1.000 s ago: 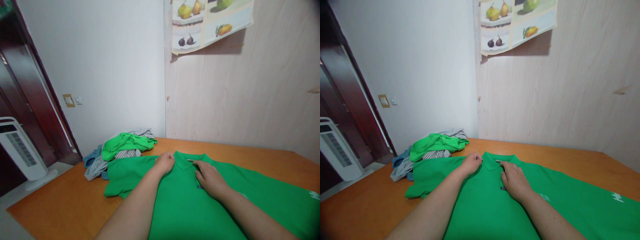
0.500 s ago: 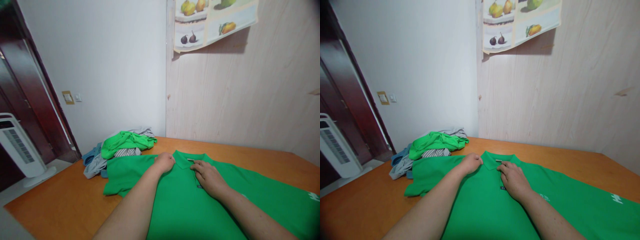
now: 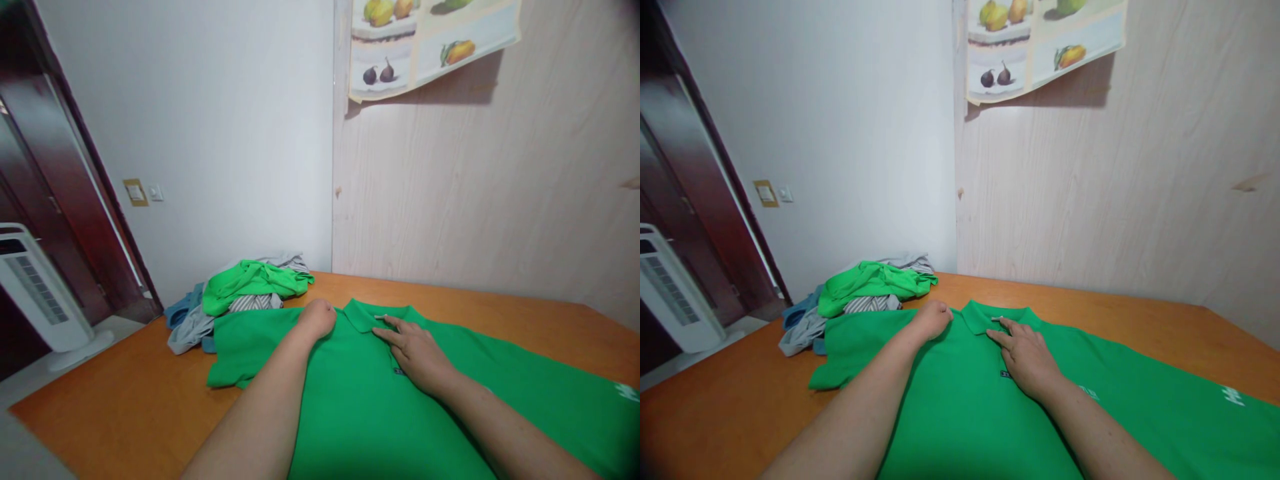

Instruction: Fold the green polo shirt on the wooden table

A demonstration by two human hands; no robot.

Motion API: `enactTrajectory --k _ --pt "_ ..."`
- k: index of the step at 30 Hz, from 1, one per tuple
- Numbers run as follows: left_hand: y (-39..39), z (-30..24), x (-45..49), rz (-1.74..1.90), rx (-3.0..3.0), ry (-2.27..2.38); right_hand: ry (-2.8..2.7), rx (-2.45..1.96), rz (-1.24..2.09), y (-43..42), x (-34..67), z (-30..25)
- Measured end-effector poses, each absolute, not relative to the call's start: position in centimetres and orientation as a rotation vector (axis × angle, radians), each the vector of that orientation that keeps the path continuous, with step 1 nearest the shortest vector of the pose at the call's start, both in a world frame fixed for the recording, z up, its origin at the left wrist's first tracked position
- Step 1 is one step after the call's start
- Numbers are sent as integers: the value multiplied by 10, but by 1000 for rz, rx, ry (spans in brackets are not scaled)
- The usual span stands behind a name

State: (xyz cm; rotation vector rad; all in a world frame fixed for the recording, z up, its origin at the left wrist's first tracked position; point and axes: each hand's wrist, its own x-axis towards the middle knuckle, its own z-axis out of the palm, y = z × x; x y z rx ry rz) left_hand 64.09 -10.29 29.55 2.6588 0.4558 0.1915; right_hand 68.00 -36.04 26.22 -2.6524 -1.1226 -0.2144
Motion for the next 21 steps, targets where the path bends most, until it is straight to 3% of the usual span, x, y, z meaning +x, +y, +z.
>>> enactTrajectory --k 12,21 --pt "-107 300 635 370 2749 508 -1168 -2591 -195 -361 678 266" --pt "-115 293 641 163 2676 86 -1214 -2638 -164 -361 679 267"
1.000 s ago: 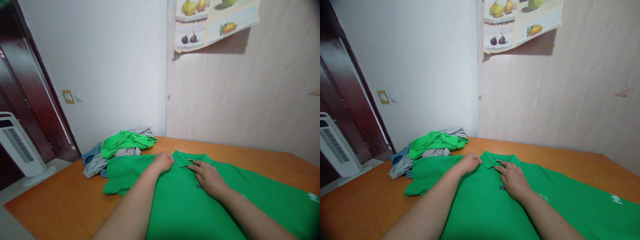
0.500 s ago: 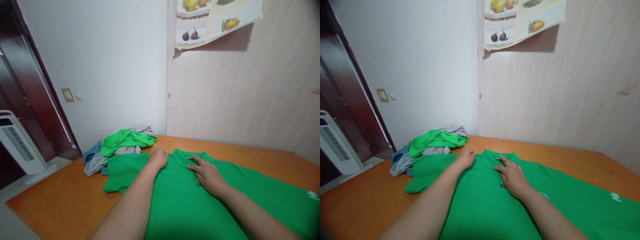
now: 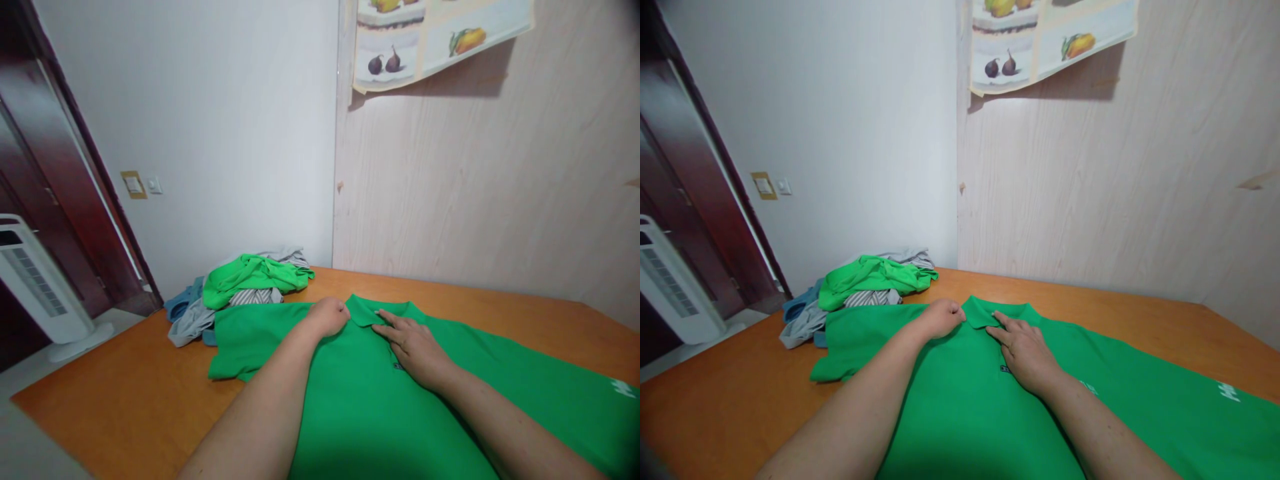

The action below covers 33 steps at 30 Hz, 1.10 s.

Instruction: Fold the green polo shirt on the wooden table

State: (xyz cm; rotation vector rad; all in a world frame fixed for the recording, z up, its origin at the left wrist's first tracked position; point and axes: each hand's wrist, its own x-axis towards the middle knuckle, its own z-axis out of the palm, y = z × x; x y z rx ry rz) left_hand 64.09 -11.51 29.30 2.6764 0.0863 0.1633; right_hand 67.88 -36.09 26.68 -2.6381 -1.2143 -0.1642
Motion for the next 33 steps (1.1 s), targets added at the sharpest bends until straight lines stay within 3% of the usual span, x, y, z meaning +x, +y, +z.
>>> enactTrajectory --k 8,18,33 --pt "-122 291 640 168 2551 -111 -1249 -2577 -202 -362 684 259" --pt "-101 297 642 624 2639 409 -1136 -2558 -283 -362 685 252" --pt "-113 298 631 445 2963 253 -1125 -2565 -292 -361 686 249"
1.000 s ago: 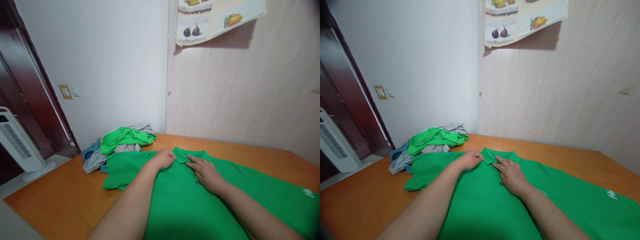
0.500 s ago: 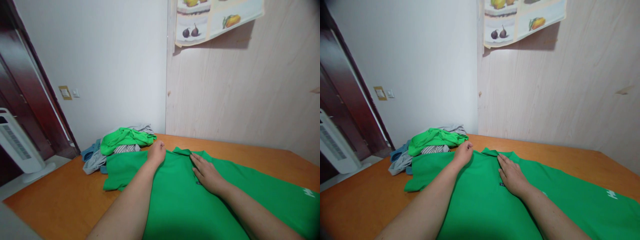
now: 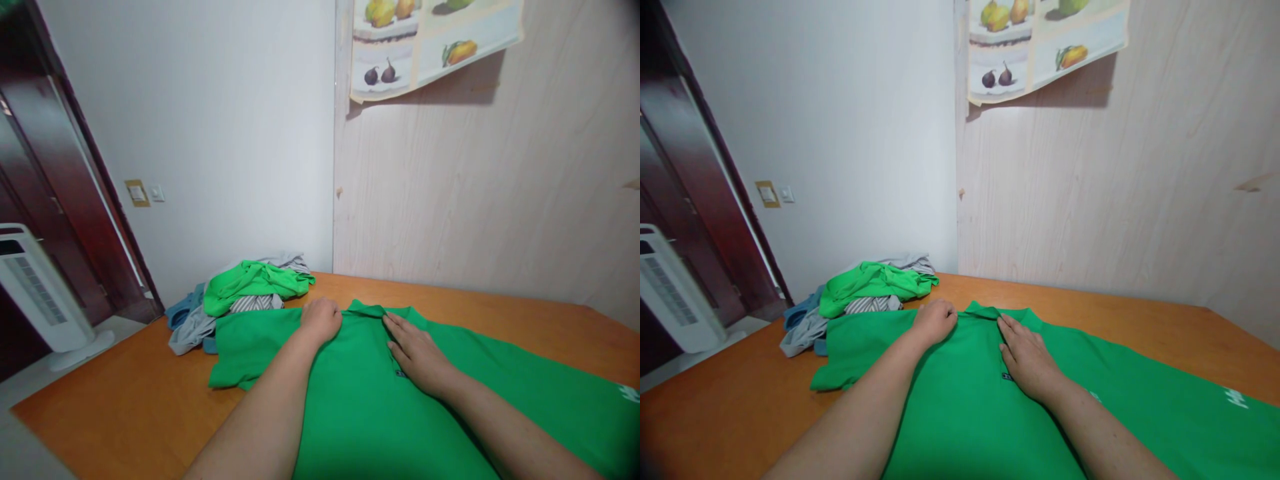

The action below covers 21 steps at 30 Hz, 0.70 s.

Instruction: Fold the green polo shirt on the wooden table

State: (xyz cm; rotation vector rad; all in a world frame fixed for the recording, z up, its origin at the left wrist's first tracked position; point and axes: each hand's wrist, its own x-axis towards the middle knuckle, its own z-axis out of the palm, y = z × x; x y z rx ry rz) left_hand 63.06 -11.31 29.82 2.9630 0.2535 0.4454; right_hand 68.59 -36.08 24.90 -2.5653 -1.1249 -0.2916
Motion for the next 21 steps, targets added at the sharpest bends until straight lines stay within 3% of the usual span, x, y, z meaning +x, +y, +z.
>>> enactTrajectory --k 21 --pt "-128 281 636 367 3054 133 -1138 -2570 -263 -361 685 251"
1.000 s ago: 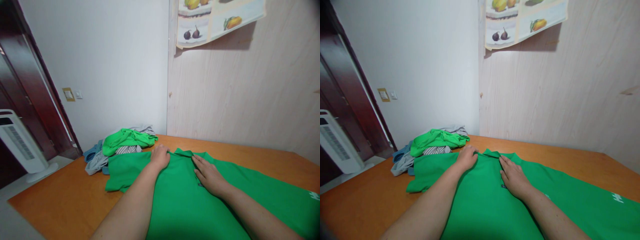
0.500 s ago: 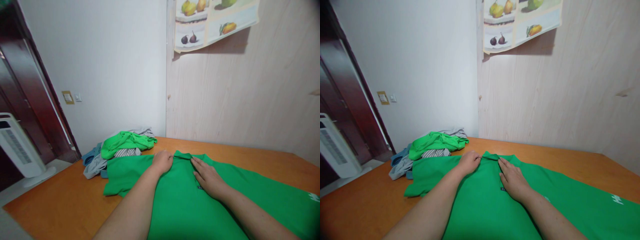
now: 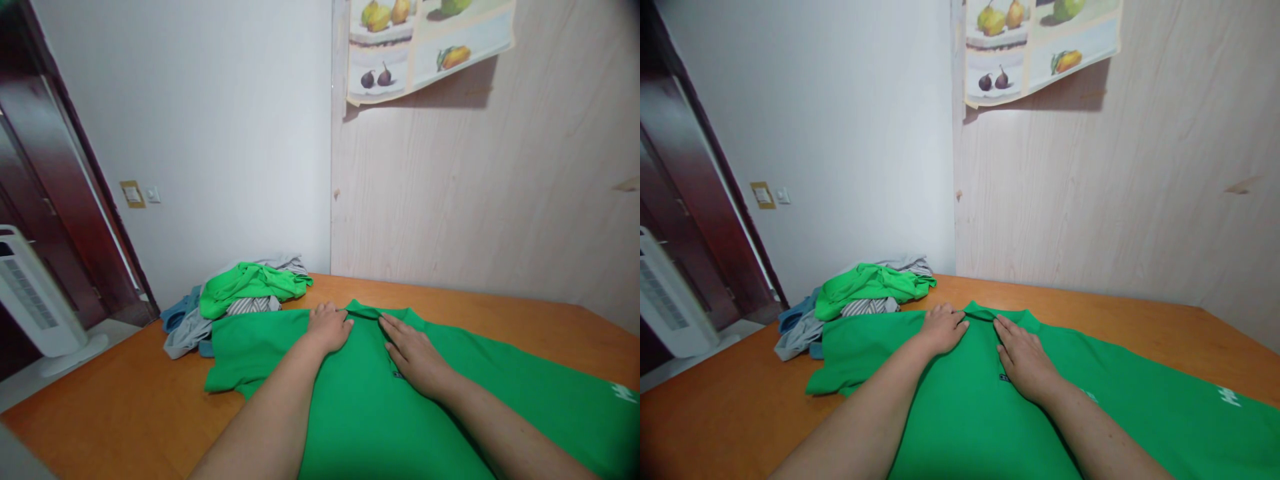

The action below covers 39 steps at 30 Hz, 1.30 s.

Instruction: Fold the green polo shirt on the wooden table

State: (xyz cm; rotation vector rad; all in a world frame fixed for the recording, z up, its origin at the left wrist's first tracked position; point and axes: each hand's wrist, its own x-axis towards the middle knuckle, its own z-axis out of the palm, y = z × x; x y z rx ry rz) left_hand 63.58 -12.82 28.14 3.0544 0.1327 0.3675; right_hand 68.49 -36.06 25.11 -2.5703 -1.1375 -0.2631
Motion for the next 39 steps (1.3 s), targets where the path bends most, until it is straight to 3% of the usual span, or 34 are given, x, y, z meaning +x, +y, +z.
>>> enactTrajectory --k 22,27,32,39 --pt "-125 288 634 473 3011 353 -1121 -2450 -166 -361 682 256" --pt "-140 298 637 660 2784 -32 -976 -2148 -132 -364 689 256" --pt "-162 295 637 456 2723 -385 -757 -1920 -103 -364 696 253" --pt "-164 291 631 250 2801 -529 -691 -2027 -279 -367 695 256"
